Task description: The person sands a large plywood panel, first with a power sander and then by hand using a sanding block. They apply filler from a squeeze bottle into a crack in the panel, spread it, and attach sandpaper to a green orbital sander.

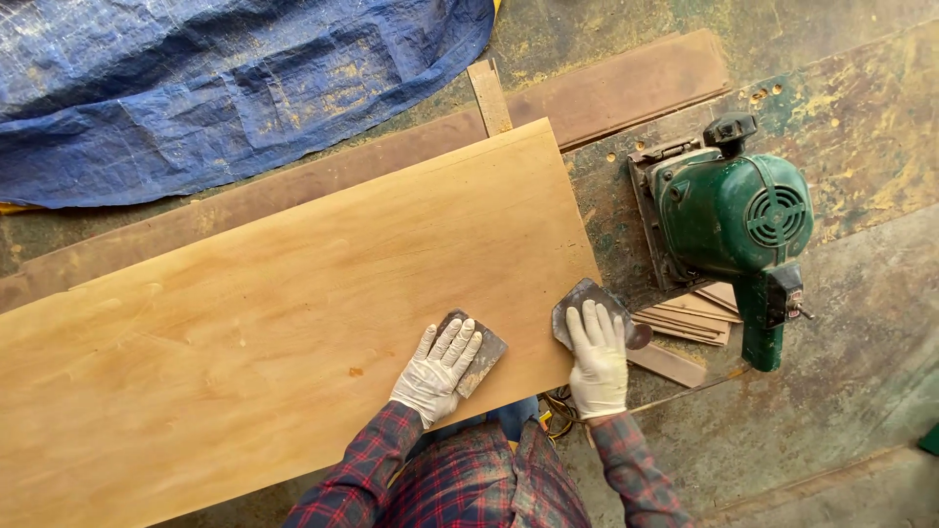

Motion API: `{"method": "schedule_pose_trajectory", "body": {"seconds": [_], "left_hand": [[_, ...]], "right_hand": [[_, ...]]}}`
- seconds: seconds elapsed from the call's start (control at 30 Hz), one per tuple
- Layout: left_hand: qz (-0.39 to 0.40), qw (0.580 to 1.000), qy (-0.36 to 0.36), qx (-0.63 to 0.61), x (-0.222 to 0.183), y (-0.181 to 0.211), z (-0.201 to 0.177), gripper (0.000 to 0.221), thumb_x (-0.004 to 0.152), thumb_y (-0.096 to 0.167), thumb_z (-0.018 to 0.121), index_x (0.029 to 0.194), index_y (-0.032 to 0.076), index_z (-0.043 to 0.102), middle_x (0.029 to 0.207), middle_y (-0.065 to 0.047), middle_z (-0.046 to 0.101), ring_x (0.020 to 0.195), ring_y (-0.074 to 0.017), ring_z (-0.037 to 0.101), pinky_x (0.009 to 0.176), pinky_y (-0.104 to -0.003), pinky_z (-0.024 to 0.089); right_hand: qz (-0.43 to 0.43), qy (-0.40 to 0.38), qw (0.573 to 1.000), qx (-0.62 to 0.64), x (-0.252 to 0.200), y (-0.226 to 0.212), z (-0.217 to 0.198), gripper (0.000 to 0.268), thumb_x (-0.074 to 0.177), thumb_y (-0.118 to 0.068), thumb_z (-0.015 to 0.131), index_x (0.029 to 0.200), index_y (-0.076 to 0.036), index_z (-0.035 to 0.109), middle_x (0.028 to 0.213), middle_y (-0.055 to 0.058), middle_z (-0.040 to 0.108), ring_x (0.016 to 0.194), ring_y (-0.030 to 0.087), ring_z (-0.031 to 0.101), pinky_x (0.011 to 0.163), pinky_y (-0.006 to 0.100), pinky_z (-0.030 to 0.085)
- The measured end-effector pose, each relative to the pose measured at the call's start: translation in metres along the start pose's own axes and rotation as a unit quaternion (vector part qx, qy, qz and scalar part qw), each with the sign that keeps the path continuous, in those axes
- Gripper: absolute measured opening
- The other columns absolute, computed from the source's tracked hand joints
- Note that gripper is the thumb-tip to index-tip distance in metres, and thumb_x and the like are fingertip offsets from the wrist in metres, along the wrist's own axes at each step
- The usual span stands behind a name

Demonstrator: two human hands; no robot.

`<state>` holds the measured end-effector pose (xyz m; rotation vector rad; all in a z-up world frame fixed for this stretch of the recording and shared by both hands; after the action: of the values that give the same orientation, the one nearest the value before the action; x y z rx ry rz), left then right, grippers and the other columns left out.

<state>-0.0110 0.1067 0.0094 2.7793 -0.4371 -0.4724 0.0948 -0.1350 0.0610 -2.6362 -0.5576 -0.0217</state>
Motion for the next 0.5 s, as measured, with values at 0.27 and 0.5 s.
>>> {"method": "schedule_pose_trajectory", "body": {"seconds": [0.27,0.5], "left_hand": [[0.01,1.0,0.025,-0.007,0.001,0.0,-0.002,0.08,0.091,0.042,0.056,0.159,0.009,0.028,0.167,-0.013,0.024,0.154,-0.03,0.021,0.124,-0.054,0.012],[0.008,1.0,0.029,0.008,-0.001,0.0,0.0,0.078,0.092,0.04,0.054,0.16,0.01,0.028,0.167,-0.013,0.025,0.155,-0.029,0.021,0.125,-0.053,0.012]], "right_hand": [[-0.05,0.034,0.998,-0.004,0.095,0.019,0.018,0.057,0.084,0.012,0.054,0.139,-0.001,0.061,0.145,0.022,0.059,0.139,0.038,0.053,0.123,0.052,0.032],[-0.016,0.023,0.999,0.043,0.046,0.024,-0.005,0.06,0.085,0.013,0.053,0.141,-0.005,0.061,0.148,0.018,0.058,0.141,0.034,0.052,0.125,0.049,0.031]]}}
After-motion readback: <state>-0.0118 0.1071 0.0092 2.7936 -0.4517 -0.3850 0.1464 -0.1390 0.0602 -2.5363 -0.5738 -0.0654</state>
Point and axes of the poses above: each hand's wrist, its own x-axis towards the middle knuckle, its own z-axis out of the palm, y = z × x, the point moved 4 cm from there along x, towards the middle knuckle
